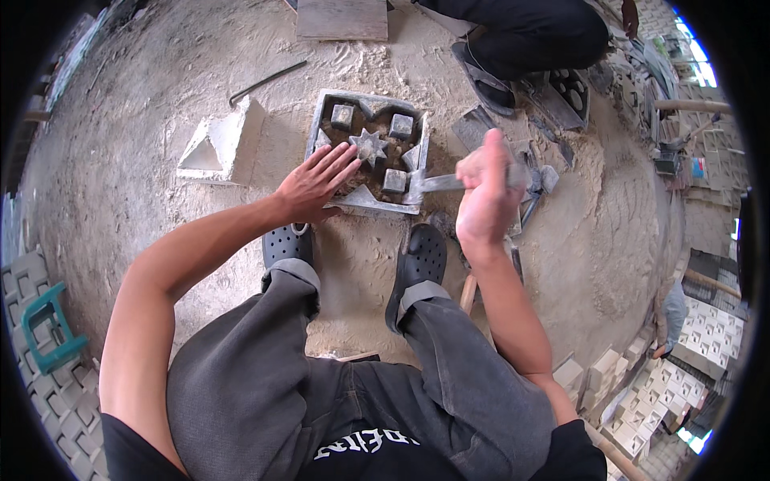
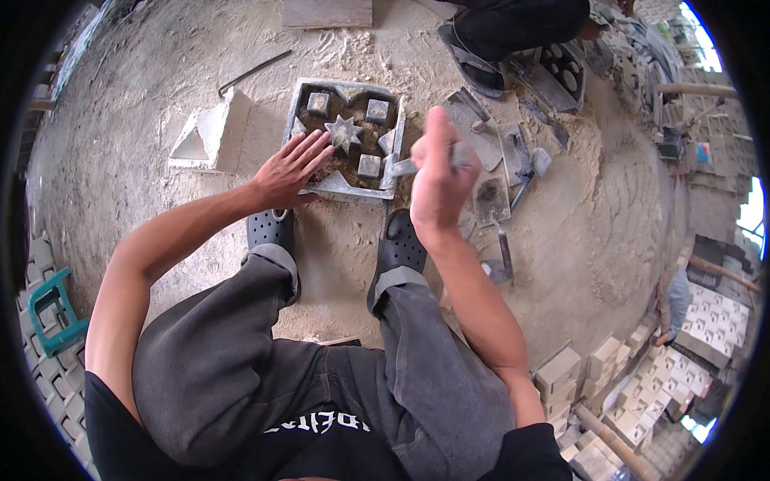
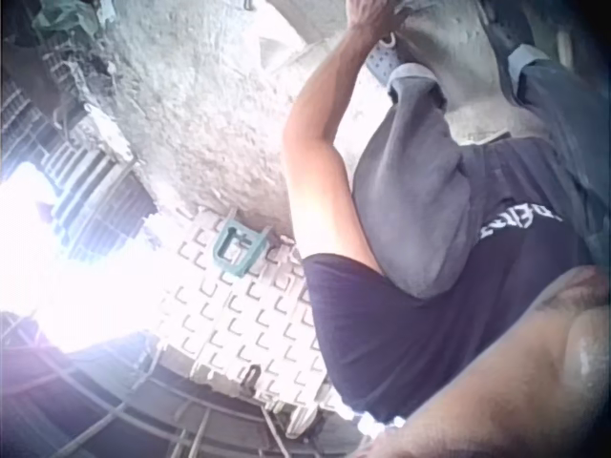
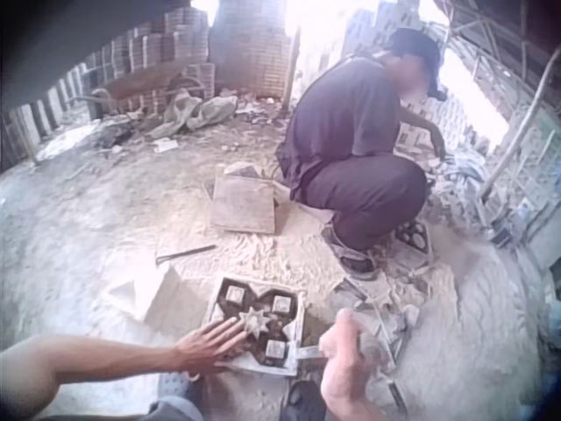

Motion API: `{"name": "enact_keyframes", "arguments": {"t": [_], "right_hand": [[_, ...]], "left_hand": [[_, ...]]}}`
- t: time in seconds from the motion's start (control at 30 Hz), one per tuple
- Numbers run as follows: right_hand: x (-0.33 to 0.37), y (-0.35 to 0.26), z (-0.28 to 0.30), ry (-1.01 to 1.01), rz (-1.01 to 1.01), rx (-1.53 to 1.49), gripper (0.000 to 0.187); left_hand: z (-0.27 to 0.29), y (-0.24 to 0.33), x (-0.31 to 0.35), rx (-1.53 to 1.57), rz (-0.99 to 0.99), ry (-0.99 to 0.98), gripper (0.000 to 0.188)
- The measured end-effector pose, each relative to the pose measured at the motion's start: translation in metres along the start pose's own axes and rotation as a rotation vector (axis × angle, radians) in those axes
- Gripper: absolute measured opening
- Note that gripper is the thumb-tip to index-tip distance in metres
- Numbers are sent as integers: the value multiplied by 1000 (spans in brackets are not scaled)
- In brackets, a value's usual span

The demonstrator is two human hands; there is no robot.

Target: The person prepares a stone mold by filling sections with a stone mixture using a trowel and then hammering the mixture into place with a small tool.

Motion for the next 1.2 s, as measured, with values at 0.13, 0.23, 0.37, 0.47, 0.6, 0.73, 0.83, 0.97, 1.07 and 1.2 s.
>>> {"name": "enact_keyframes", "arguments": {"t": [0.13,0.23,0.37,0.47,0.6,0.73,0.83,0.97,1.07,1.2], "right_hand": [[-1,26,-5,-392,99,151,46],[-9,45,-7,-461,-25,153,45],[-24,11,-16,-374,-2,95,43],[-24,-21,-24,-326,9,36,41],[-19,-19,-24,-342,59,154,37],[-21,3,-27,-432,57,143,32],[-17,23,-25,-487,50,198,38],[-20,36,-18,-394,9,165,46],[-26,3,-23,-328,-20,85,46],[-27,-7,-25,-342,32,69,43]], "left_hand": [[2,3,-6,39,-2,41,113],[-1,0,-10,-50,11,23,110],[0,-4,-8,40,14,32,109],[0,-4,-8,42,13,19,107],[-8,-6,-9,100,4,38,118],[-7,-6,-7,90,5,26,118],[-4,-5,-11,75,-6,29,120],[-5,-6,-10,65,-4,53,120],[-9,-8,-7,34,7,36,119],[-5,-6,-10,65,3,3,118]]}}
Point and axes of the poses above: each hand's wrist, its own x-axis away from the middle knuckle, its own z-axis out of the back of the hand, y = z × x, the point moved 4 cm from there along -x, towards the middle knuckle, and after that the axes turned 9 degrees about -y, right-handed, at the moved point
